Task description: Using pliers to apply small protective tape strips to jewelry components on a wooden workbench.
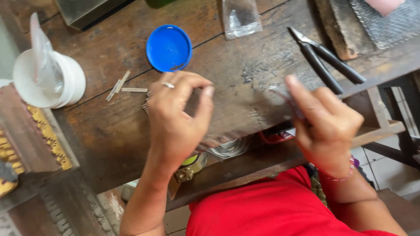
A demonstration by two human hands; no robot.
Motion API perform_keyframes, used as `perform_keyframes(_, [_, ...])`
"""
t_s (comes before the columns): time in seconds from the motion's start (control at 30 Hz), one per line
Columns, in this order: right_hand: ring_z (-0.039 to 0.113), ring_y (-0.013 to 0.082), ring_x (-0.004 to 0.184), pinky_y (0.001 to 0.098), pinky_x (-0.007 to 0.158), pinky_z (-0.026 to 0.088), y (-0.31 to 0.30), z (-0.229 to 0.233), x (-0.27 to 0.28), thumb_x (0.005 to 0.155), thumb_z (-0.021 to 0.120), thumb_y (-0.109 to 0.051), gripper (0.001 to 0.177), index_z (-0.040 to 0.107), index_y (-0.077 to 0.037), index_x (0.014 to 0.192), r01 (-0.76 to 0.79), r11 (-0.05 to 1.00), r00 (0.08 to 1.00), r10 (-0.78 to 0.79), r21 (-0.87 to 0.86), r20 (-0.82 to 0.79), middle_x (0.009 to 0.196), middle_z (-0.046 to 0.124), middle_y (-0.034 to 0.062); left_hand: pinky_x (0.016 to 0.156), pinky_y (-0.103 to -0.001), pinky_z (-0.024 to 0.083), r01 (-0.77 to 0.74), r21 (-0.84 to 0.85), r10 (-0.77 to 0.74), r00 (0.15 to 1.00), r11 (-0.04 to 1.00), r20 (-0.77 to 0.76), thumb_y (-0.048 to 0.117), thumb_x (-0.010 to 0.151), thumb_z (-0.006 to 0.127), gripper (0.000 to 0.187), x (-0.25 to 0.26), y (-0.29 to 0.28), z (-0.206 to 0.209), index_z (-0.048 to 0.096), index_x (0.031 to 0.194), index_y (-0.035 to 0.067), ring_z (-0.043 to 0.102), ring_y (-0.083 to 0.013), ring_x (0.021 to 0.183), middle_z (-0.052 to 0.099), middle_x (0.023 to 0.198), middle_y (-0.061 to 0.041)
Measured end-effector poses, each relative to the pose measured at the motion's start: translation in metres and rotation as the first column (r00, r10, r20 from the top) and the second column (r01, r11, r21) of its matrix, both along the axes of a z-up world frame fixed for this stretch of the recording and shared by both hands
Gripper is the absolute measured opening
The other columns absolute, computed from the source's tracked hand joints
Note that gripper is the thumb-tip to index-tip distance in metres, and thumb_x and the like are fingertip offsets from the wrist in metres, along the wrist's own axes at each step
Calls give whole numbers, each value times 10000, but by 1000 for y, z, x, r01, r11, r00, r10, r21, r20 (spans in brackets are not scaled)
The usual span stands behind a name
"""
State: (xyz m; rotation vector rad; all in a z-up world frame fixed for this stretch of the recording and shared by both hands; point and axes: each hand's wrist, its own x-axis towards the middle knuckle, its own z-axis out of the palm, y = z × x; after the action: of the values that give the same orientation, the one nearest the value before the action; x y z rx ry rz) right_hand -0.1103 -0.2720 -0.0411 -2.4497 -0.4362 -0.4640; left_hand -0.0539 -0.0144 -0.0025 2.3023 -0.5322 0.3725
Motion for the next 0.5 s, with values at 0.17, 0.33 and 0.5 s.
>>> perform_keyframes(0.17, [341,271,626,391,613,318,-22,-25,-1,1111,723,212,292,721,203,1403,67,996,993,-71,55,93,828,492,194,860,-457,433,-139,154,126,988,978,88,20,967,659,35,3,32,-4,649,946,47,587,-322,915,665,992,-109])
perform_keyframes(0.33, [336,276,613,390,602,296,-29,-40,-5,1125,728,128,255,714,204,1368,109,987,983,-124,116,134,809,504,219,831,-454,403,-111,217,93,992,970,91,22,944,675,60,8,32,-9,643,948,73,571,-323,929,651,995,-99])
perform_keyframes(0.5, [384,267,615,358,593,340,-31,-43,-3,1060,733,133,236,705,144,1294,108,981,975,-137,163,177,788,534,193,820,-449,366,-157,383,106,983,910,151,-12,946,664,91,12,29,-12,616,963,63,575,-319,953,647,1018,-89])
